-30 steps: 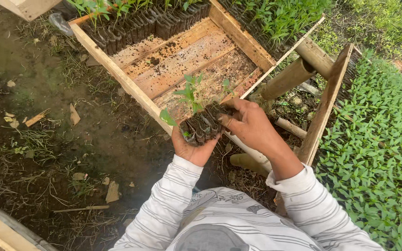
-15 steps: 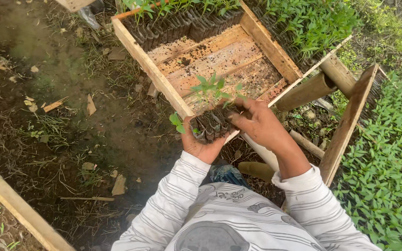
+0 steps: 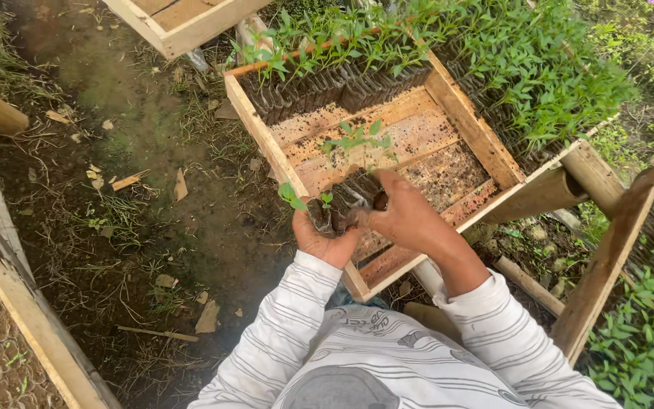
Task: The person picks up groups of seedlings in small soil plugs from a large seedling tray and places them into a wooden crate by hand.
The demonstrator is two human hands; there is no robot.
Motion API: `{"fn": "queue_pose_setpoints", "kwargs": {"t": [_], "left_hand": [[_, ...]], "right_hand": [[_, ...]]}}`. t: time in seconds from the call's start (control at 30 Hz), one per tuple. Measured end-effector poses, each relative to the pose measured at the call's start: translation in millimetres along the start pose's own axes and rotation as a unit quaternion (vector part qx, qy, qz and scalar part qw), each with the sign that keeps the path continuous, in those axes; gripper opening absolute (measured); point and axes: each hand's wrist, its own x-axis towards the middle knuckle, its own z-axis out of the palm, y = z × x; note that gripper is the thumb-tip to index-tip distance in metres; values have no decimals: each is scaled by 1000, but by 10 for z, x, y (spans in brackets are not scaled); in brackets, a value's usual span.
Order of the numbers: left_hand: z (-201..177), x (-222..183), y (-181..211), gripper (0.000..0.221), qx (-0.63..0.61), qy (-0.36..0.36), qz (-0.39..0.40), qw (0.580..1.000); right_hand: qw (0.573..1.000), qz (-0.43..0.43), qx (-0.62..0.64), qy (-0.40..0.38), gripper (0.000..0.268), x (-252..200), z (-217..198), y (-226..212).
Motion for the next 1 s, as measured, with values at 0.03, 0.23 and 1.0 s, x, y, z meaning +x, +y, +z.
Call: {"fn": "queue_pose_setpoints", "kwargs": {"t": [0.03, 0.23, 1.0], "left_hand": [[91, -6, -24, 31, 60, -25, 55, 996], [34, 748, -1, 45, 15, -57, 26, 998], [-428, 2369, 411, 76, -107, -13, 39, 993]], "right_hand": [[999, 4, -20, -25, 73, 51, -23, -93], [1000, 8, 18, -21, 65, 614, -104, 63], [969, 9, 40, 242, 89, 2279, 309, 966]]}}
